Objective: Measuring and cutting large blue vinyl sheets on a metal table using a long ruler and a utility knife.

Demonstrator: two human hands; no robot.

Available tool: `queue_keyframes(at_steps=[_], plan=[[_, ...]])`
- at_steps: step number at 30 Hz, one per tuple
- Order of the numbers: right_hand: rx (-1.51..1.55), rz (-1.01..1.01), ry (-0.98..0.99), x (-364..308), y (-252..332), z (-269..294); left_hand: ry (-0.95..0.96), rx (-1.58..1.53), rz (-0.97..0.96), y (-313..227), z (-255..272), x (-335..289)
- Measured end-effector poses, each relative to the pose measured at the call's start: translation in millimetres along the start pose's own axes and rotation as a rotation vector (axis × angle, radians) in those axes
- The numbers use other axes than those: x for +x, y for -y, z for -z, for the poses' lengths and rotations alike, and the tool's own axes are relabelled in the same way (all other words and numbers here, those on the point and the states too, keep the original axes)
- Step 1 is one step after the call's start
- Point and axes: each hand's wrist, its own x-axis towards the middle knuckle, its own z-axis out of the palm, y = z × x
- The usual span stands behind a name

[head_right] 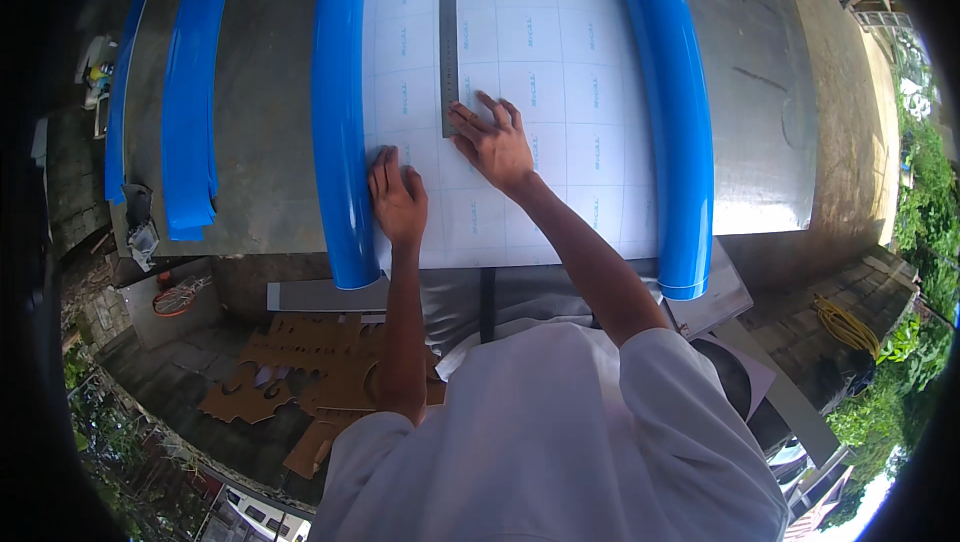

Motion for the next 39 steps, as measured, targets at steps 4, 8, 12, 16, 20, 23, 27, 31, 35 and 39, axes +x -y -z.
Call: queue_keyframes(at_steps=[4,8,12,16,20,23,27,31,35,39], plan=[[-0.026,-0.016,-0.023,-1,-4,-1,0.002,-0.007,-0.057,-1,-4,0],[-0.024,-0.024,-0.033,1,-7,0,-0.015,0.002,-0.074,-4,-5,0],[-0.002,-0.064,-0.030,0,-3,-7,0.003,-0.059,-0.040,-1,-6,-6],[0.049,-0.104,-0.060,0,-3,-10,-0.068,-0.031,-0.083,-18,-11,-11],[0.064,-0.117,-0.007,0,-11,-6,0.056,-0.130,-0.198,-63,-20,-4],[0.009,-0.082,0.065,8,-5,-2,0.078,-0.230,-0.195,-68,-32,0],[-0.077,-0.081,0.148,6,-6,-2,0.084,-0.288,-0.165,-77,-45,-5],[-0.037,-0.105,0.170,8,-7,-2,0.060,-0.243,-0.105,-72,-49,-7],[-0.016,-0.129,0.203,14,-5,0,0.057,-0.152,-0.118,-74,-47,-6],[-0.087,-0.184,0.178,35,-9,-1,0.061,-0.147,-0.087,-74,-46,-4]])
